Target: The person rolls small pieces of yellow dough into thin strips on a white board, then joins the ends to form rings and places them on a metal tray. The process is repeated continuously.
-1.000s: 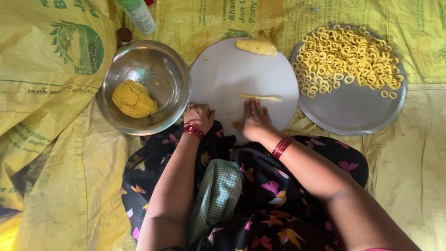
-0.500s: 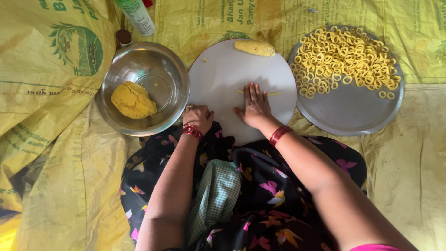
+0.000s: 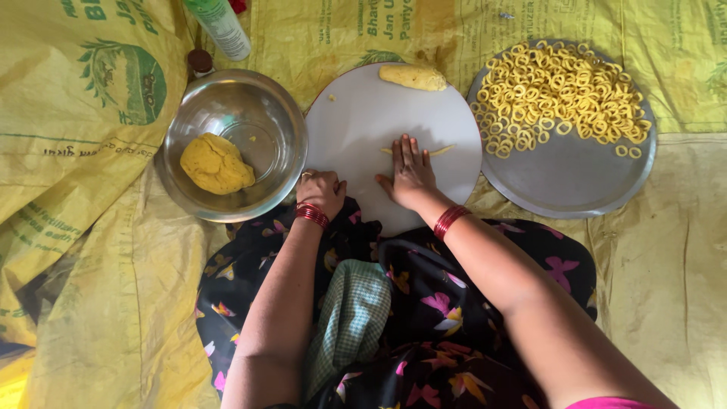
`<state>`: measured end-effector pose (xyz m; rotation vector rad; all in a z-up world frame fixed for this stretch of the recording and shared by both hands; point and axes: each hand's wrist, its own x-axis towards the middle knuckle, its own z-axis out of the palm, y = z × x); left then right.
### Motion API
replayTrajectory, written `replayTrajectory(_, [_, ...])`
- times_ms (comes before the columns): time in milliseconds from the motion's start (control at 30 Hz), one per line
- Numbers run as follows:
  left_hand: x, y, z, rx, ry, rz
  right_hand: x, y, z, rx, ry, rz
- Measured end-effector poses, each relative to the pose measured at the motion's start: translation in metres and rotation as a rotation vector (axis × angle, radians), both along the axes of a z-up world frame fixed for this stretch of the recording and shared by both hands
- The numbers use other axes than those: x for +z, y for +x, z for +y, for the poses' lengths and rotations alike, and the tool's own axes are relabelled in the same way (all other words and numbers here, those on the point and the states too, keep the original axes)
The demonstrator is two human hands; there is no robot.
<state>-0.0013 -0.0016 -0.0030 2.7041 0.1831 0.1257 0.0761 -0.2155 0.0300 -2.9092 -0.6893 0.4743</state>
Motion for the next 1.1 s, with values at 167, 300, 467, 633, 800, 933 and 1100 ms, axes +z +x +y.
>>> replayTrajectory(167, [-0.001,0.002,0.003,-0.013,-0.012,-0.001,0.002,-0.039,0.000,0.063,-0.099,0.196])
replayTrajectory(300, [-0.004,0.001,0.000,0.015,-0.044,0.012,0.003,-0.065,-0.001,0.079,-0.088,0.267])
replayTrajectory(467, [-0.003,-0.003,0.003,-0.020,-0.019,-0.053,0.007,-0.079,-0.002,0.045,-0.105,0.266])
replayTrajectory(633, [-0.006,-0.002,0.001,-0.008,-0.014,-0.033,0.002,-0.064,-0.001,-0.011,-0.119,0.247])
replayTrajectory(800, [-0.006,0.000,0.002,-0.015,-0.016,-0.040,-0.006,-0.020,0.000,-0.026,0.004,0.050])
replayTrajectory(933, [-0.005,-0.001,0.002,-0.015,-0.002,-0.025,-0.001,-0.013,-0.001,0.050,-0.064,0.059])
replayTrajectory(1100, [-0.002,-0.001,0.001,-0.016,0.014,0.019,0.016,-0.048,-0.003,0.120,-0.203,0.227])
